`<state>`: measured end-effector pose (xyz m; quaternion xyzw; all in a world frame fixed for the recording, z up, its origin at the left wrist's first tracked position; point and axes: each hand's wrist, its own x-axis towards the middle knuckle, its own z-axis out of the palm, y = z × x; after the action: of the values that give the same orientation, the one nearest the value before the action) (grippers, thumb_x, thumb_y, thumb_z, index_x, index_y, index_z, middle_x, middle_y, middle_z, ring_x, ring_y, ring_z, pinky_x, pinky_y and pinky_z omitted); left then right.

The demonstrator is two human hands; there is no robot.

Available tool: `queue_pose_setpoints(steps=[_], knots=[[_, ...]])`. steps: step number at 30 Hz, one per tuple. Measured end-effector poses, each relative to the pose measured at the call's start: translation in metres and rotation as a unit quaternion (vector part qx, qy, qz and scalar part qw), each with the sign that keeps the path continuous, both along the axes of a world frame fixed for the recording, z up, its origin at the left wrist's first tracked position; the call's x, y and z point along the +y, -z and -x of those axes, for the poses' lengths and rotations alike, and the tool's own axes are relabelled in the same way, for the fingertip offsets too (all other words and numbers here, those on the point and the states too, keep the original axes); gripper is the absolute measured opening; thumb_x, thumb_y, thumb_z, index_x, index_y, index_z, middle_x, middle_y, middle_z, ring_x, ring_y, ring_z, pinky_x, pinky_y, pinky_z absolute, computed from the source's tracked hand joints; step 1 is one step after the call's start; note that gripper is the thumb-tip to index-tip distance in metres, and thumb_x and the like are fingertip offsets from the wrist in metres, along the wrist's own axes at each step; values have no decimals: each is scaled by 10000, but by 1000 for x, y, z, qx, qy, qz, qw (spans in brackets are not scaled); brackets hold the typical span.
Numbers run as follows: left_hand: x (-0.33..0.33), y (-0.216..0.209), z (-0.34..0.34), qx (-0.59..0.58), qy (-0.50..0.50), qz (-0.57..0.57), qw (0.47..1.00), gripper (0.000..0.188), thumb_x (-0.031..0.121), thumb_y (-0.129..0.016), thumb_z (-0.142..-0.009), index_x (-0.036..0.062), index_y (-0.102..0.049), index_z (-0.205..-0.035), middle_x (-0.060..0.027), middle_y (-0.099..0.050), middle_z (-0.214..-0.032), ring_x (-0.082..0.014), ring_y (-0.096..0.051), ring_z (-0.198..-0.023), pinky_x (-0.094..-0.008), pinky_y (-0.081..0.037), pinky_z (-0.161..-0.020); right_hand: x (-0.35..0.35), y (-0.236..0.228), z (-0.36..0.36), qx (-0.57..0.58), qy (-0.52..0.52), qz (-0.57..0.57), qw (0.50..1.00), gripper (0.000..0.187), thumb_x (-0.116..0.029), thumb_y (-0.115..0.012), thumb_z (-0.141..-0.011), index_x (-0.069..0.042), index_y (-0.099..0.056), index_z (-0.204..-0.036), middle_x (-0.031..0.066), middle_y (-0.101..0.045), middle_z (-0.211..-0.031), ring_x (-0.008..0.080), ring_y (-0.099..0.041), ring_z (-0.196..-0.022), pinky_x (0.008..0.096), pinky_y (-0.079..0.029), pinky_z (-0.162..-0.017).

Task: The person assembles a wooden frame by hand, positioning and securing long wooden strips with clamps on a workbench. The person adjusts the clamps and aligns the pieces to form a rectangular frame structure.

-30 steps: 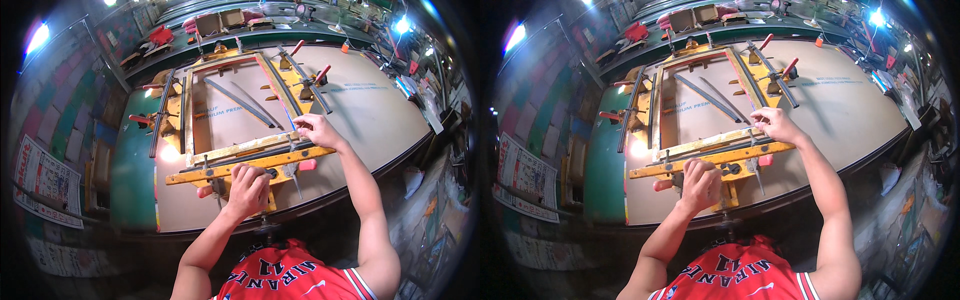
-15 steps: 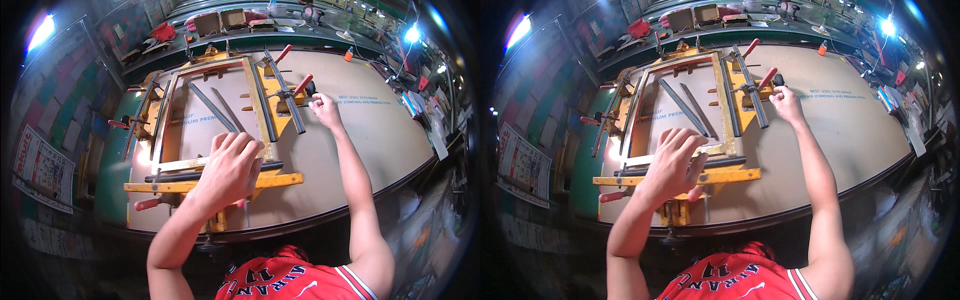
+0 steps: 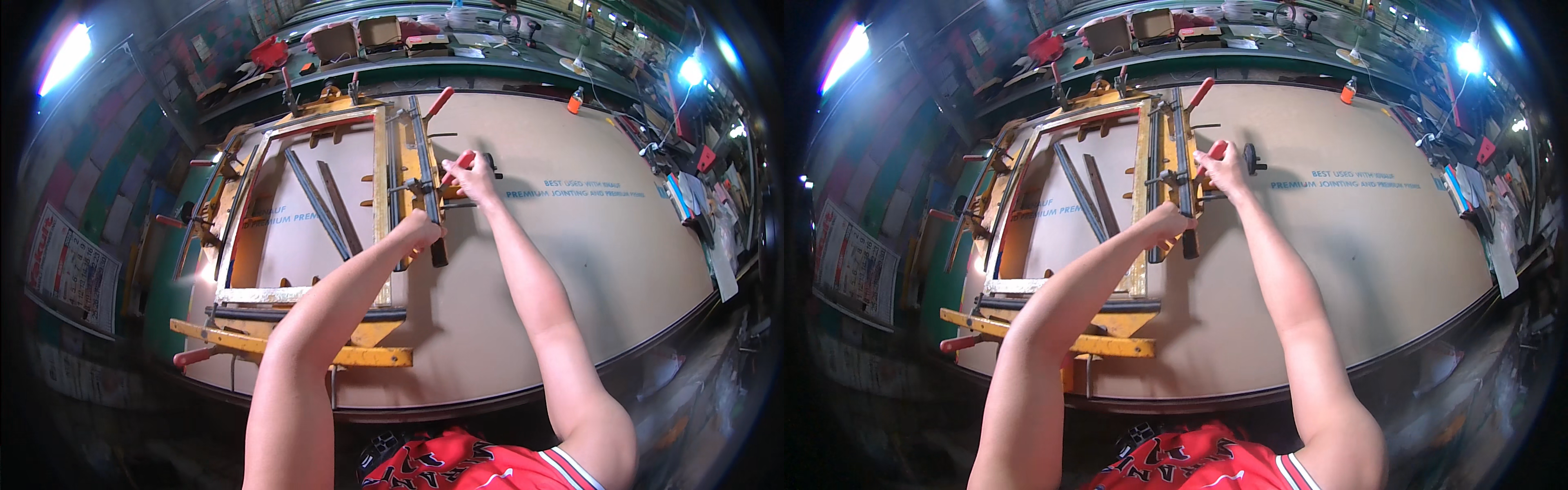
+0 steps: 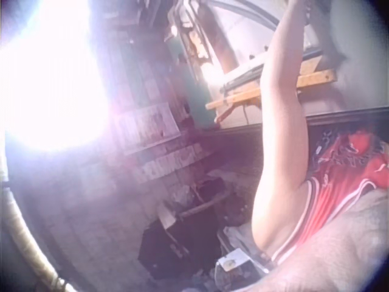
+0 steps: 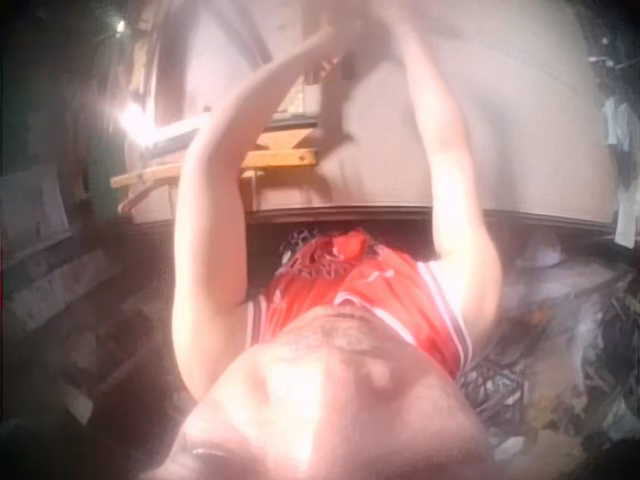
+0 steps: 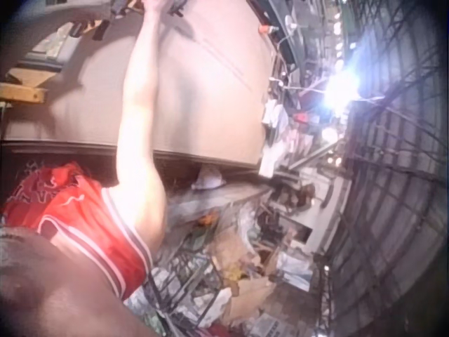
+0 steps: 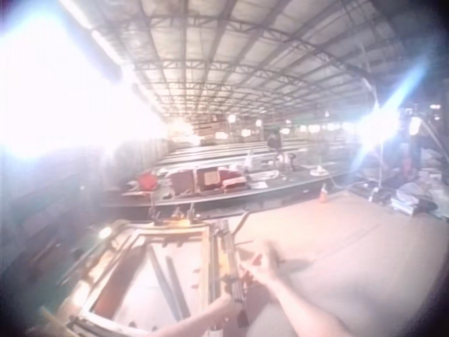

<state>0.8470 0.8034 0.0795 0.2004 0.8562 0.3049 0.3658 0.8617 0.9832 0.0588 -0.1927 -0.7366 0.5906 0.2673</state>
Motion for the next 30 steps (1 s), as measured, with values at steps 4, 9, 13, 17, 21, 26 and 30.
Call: queue_pose_setpoints(steps=[4, 9, 13, 17, 21, 26, 30], knots=[[31, 49, -2, -106, -149, -119, 976, 265, 168, -751, -831, -29, -599, -923, -85, -590, -735, -189, -603, -638, -380, -500, -516, 12, 8, 7, 29, -12, 43, 999, 209, -248, -676, -910, -82, -550, -912, 30, -657, -739, 80, -615, -550, 214, -488, -450], [46, 66, -25, 31, -219, -95, 971, 266, 93, -686, -807, -59, -573, -994, -184, -653, -857, -293, -664, -778, -398, -532, -665, 21, 9, 9, 35, -53, 63, 996, 136, -165, -608, -897, -43, -549, -916, 71, -688, -738, 113, -632, -529, 232, -495, -464], [51, 74, -28, 85, -235, -74, 965, 189, 22, -551, -805, -82, -556, -962, -218, -658, -880, -314, -669, -785, -405, -519, -632, 24, 3, 11, 17, -89, 50, 995, 168, -182, -587, -896, -26, -543, -940, 70, -680, -738, 122, -629, -539, 247, -494, -468], [54, 73, -39, 84, -262, -136, 952, 126, 13, -521, -789, -78, -563, -867, -174, -623, -753, -256, -632, -632, -388, -481, -525, 23, 5, 9, 0, -79, 29, 996, 228, -239, -605, -910, -29, -535, -966, 64, -670, -731, 112, -603, -543, 255, -488, -464], [50, 48, -43, -51, -264, -195, 943, 95, -5, -526, -766, -59, -560, -837, -153, -582, -693, -208, -546, -513, -365, -418, -452, 22, 4, 6, -26, -61, 15, 998, 276, -293, -625, -925, -39, -535, -980, 55, -668, -749, 99, -587, -547, 253, -487, -463], [41, 34, -37, -193, -254, -255, 913, 164, -47, -560, -737, -50, -543, -900, -135, -560, -694, -177, -470, -442, -331, -357, -404, 28, 5, 9, -25, -91, 34, 995, 293, -323, -618, -940, -47, -533, -988, 49, -667, -763, 93, -590, -556, 244, -496, -469], [25, 35, -40, -235, -236, -305, 892, 254, -49, -540, -782, -8, -498, -1030, -135, -595, -724, -153, -507, -496, -307, -409, -436, 24, 6, 8, -14, -81, 42, 996, 293, -303, -611, -949, -36, -506, -1011, 59, -662, -750, 107, -594, -547, 249, -501, -465]])
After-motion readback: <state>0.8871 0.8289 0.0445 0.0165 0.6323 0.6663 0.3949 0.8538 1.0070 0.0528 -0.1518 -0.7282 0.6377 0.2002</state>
